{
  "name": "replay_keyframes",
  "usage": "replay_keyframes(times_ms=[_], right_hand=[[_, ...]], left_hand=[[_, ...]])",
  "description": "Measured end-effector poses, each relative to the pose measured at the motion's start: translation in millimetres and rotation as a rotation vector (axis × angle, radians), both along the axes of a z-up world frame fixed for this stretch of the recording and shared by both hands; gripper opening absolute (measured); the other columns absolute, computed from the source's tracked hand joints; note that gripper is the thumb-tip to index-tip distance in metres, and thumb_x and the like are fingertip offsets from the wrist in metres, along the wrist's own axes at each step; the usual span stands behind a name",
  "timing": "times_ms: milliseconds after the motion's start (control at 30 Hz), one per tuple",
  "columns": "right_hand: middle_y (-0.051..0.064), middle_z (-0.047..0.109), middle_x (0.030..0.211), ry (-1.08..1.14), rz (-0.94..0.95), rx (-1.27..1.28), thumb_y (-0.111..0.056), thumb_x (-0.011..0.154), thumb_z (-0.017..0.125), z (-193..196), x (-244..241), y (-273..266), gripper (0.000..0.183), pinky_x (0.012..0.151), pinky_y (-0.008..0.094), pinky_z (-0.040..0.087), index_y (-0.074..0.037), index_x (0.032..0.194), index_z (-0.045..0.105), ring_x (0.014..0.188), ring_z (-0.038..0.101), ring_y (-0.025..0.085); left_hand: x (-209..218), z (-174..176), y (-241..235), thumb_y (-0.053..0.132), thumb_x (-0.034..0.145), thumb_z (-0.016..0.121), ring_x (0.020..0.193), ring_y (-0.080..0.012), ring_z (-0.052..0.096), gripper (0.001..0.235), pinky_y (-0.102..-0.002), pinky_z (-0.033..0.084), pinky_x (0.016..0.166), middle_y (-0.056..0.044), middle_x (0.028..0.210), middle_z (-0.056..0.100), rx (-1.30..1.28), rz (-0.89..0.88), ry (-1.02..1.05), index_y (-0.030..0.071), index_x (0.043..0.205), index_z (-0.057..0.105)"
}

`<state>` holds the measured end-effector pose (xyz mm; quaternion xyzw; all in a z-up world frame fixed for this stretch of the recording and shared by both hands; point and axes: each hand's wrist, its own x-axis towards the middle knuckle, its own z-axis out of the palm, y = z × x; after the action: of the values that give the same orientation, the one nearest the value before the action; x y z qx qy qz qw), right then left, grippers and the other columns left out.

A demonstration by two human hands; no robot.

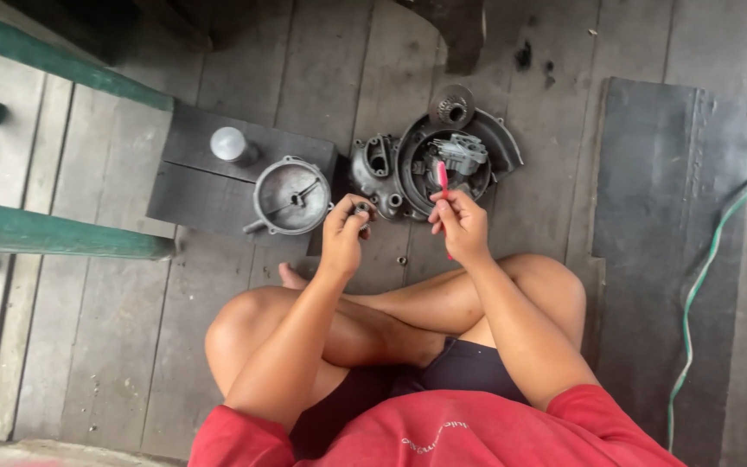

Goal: Cleaning a motorcycle engine gear shaft using a toothbrush to remove debris while sitting on the floor.

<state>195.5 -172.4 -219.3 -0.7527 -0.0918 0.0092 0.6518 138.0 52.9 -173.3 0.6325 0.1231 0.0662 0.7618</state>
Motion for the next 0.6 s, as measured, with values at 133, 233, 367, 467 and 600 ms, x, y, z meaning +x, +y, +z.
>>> replay_keyframes(times_ms=[133, 233, 367, 467, 600], right_hand=[[0.016, 0.07, 0.07, 0.025, 0.016, 0.096, -0.006, 0.105, 0.055, 13.1, 1.0, -3.1, 0.018, 0.051, 0.029, 0.057, 0.003, 0.108, 0.071, 0.051, 0.068, 0.02], [0.016, 0.069, 0.07, 0.043, 0.024, 0.148, -0.007, 0.105, 0.054, 19.5, 1.2, -2.2, 0.019, 0.052, 0.029, 0.057, 0.004, 0.108, 0.07, 0.052, 0.067, 0.019], [0.015, 0.07, 0.07, 0.063, 0.045, 0.165, -0.007, 0.104, 0.056, 17.1, -2.6, -1.9, 0.018, 0.052, 0.029, 0.058, 0.003, 0.108, 0.071, 0.052, 0.068, 0.018], [0.015, 0.07, 0.07, 0.069, 0.042, 0.16, -0.006, 0.104, 0.056, 26.5, -5.9, 0.6, 0.019, 0.052, 0.029, 0.058, 0.004, 0.108, 0.072, 0.052, 0.068, 0.018], [0.015, 0.07, 0.07, 0.063, 0.049, 0.202, -0.008, 0.104, 0.057, 34.5, -7.3, 0.3, 0.019, 0.053, 0.029, 0.059, 0.004, 0.107, 0.071, 0.052, 0.067, 0.017]], left_hand=[[1.3, -8.0, -12.1, 0.014, 0.09, 0.056, 0.058, -0.0171, 0.055, 0.017, -0.031, 0.048, 0.057, -0.011, 0.076, 0.062, 0.011, -0.063, 0.022, 0.004, 0.091, 0.07], [-1.6, -16.3, -13.7, 0.014, 0.09, 0.056, 0.058, -0.018, 0.055, 0.017, -0.032, 0.048, 0.058, -0.011, 0.076, 0.062, 0.042, -0.086, 0.028, 0.003, 0.089, 0.069], [-4.2, -18.5, -10.5, 0.015, 0.09, 0.056, 0.059, -0.0188, 0.056, 0.018, -0.031, 0.046, 0.058, -0.012, 0.076, 0.061, 0.081, -0.093, 0.035, 0.003, 0.088, 0.068], [-4.4, -22.0, -8.1, 0.015, 0.09, 0.056, 0.06, -0.0185, 0.057, 0.017, -0.031, 0.045, 0.058, -0.01, 0.076, 0.062, 0.107, -0.093, 0.046, 0.003, 0.088, 0.069], [-5.3, -21.8, -7.9, 0.014, 0.088, 0.054, 0.058, -0.0186, 0.055, 0.017, -0.031, 0.042, 0.057, -0.011, 0.074, 0.059, 0.108, -0.096, 0.02, 0.004, 0.086, 0.068]])
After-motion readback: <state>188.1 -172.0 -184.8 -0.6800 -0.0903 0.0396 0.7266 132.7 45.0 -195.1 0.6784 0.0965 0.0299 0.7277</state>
